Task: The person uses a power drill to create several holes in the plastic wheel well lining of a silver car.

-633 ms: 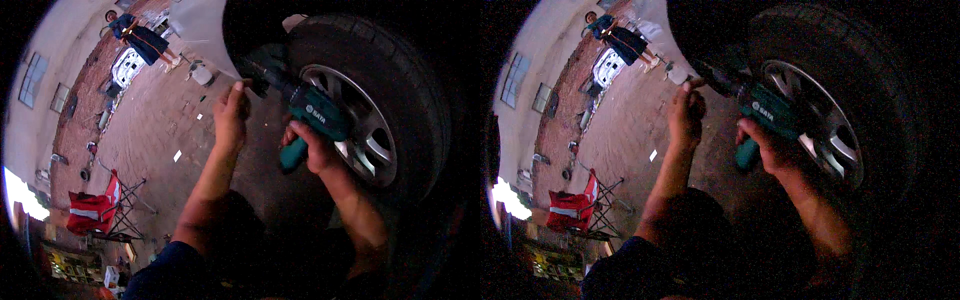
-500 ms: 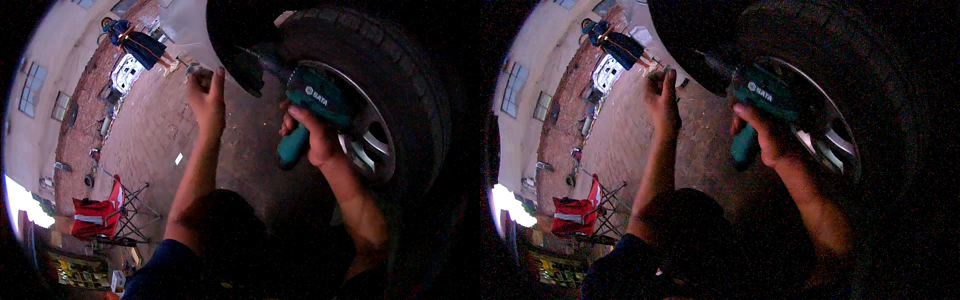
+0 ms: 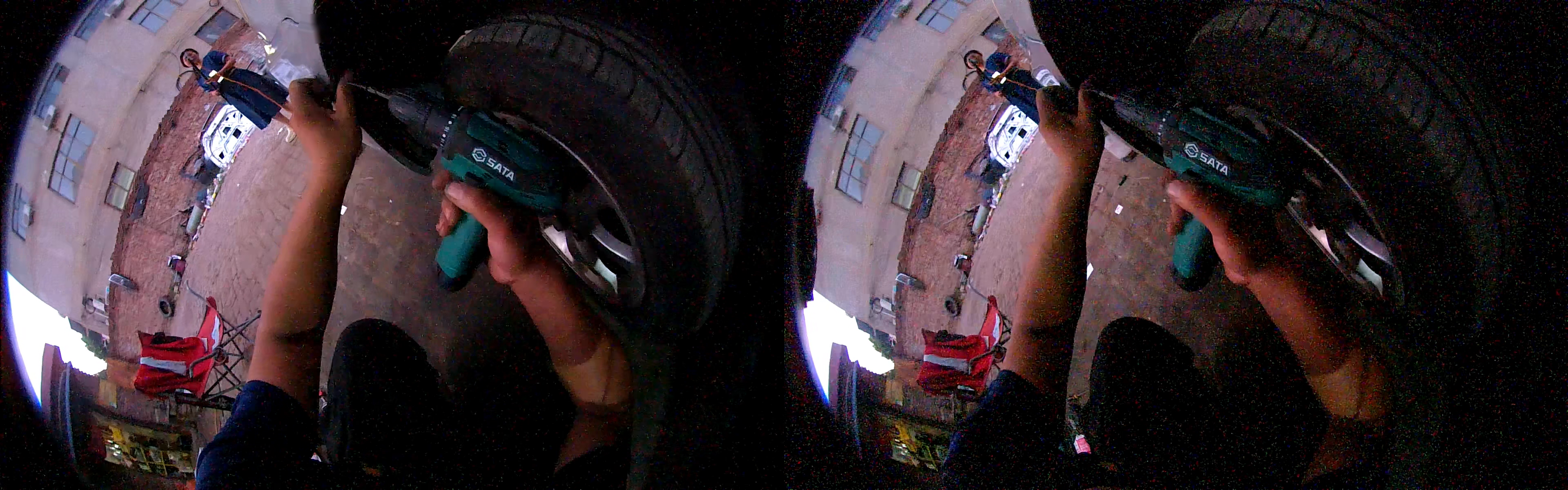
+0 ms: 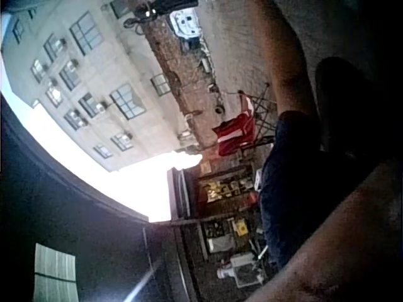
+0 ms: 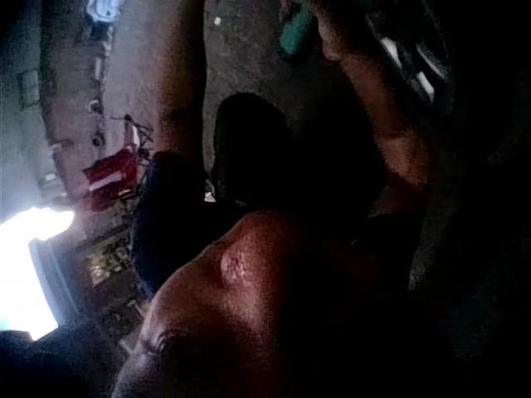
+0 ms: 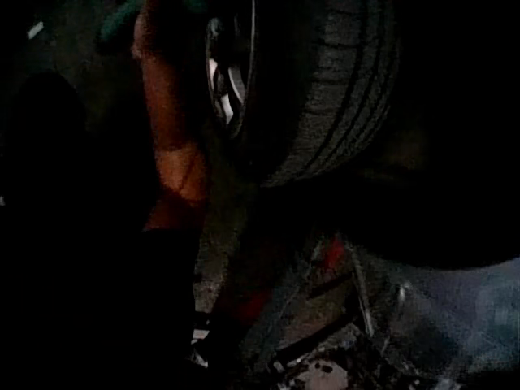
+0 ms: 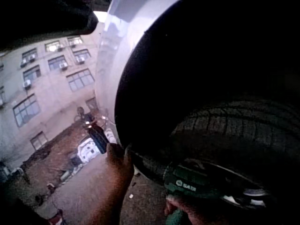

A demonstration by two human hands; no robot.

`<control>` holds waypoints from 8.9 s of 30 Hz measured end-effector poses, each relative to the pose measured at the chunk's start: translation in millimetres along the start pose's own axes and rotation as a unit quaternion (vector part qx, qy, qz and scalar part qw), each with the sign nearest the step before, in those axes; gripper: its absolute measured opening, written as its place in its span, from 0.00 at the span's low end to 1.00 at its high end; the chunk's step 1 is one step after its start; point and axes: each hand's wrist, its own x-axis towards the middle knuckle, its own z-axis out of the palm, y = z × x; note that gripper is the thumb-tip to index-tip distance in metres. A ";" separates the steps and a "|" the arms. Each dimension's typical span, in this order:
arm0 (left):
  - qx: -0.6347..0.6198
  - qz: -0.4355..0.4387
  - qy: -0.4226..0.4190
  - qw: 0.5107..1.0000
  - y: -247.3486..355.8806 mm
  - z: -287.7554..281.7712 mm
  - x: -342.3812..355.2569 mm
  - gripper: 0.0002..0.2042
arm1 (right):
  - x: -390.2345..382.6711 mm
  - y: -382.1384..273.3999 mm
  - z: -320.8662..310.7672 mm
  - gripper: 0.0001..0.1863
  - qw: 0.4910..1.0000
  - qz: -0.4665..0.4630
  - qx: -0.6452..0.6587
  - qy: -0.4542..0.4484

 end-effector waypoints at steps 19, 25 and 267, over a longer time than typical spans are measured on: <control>-0.121 -0.042 -0.076 0.989 -1.4 -12.4 -12.8 0.18 | 4.9 2.3 -1.9 0.13 1.000 0.016 -0.005 0.018; -0.222 -0.078 -0.125 0.964 -9.8 -9.2 -6.9 0.14 | 9.1 12.2 -3.3 0.14 0.997 0.066 0.040 0.004; -0.574 -0.693 0.008 0.435 -8.8 -55.5 -175.9 0.11 | -38.7 64.4 -49.0 0.12 0.971 0.143 -0.188 -0.042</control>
